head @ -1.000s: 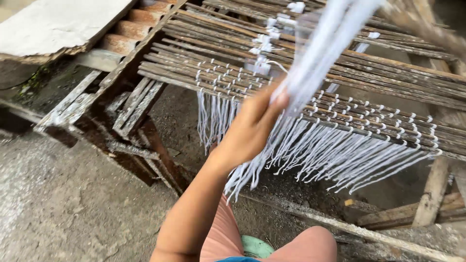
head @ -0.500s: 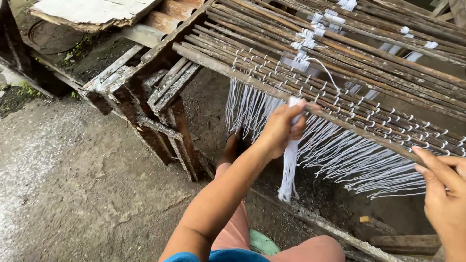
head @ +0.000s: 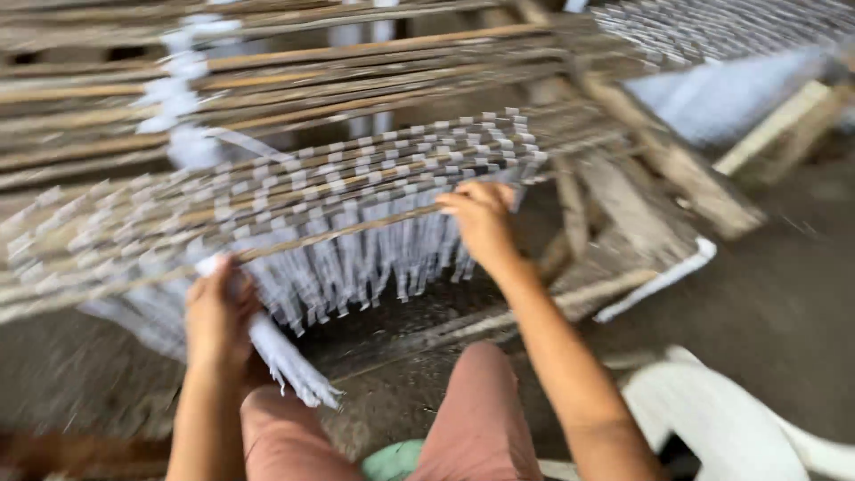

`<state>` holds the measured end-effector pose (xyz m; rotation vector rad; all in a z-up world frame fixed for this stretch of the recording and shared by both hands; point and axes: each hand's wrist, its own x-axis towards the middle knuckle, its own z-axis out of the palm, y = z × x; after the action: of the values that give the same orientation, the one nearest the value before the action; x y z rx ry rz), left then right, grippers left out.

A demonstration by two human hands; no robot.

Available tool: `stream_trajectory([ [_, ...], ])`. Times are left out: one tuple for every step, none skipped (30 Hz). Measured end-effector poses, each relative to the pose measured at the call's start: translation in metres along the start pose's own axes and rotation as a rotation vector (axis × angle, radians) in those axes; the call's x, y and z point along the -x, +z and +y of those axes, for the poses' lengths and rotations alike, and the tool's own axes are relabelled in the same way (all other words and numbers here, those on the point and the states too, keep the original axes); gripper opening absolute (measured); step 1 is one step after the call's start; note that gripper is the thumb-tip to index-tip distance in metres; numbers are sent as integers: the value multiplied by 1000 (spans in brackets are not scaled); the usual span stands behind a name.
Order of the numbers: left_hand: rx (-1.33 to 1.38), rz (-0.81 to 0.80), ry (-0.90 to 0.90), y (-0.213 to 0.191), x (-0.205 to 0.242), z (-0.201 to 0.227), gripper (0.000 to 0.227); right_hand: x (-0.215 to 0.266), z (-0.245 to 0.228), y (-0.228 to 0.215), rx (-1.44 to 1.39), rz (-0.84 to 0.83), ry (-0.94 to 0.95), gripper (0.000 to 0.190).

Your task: A person is manually threading and organizing white cotton wicks through a wooden frame as part of the candle-making process.

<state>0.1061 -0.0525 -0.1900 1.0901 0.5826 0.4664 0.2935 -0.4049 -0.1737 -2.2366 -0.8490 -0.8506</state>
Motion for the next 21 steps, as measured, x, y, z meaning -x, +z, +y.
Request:
stream_trajectory([
  [-15,-57,-14,5,-7,-5,19,5,6,-3,42,25,37,27],
  [6,-81,69,5,-9,-11,20,7,11,-2,12,35,27,24],
  [29,-105,151,2,-12,-16,24,8,13,1,-18,46,17,22],
  [29,-118,139,8,-6,-13,24,7,14,-1,-4,44,27,22],
  [1,-139,198,12,0,-9,27,7,14,-2,-22,40,49,21],
  [-26,-146,266,11,7,-2,31,4,10,3,-52,33,62,20],
  [-26,-145,263,13,6,-7,31,6,15,3,-51,30,63,20],
  [-32,-138,291,13,5,-9,30,4,19,7,-50,35,50,21],
  [-38,-131,320,13,3,-11,30,3,21,10,-49,41,37,22],
  [-38,-123,326,13,5,-14,30,5,19,10,-56,41,30,22],
  [-54,-102,336,13,6,-17,31,7,17,9,-62,37,44,21],
  [-72,-80,345,11,8,-19,32,10,14,10,-70,31,59,20],
  [-73,-69,351,15,8,-20,32,7,7,6,-80,29,53,20],
  [-101,-70,360,16,11,-22,35,6,-2,4,-82,30,49,18],
  [-129,-70,368,17,12,-23,38,6,-10,2,-84,31,45,17],
  [-135,-55,367,20,8,-29,38,6,-13,1,-98,21,43,17],
  [-126,-59,370,23,4,-35,41,6,-17,0,-93,9,44,17],
  [-118,-64,375,26,-1,-41,44,5,-20,0,-88,-2,45,17],
  [-124,-49,375,33,5,-39,44,5,-19,-2,-102,-10,43,17],
  [-120,-62,378,39,11,-35,42,4,-18,-4,-98,-5,38,17],
  [-115,-74,380,45,16,-31,41,2,-18,-6,-95,0,33,17],
])
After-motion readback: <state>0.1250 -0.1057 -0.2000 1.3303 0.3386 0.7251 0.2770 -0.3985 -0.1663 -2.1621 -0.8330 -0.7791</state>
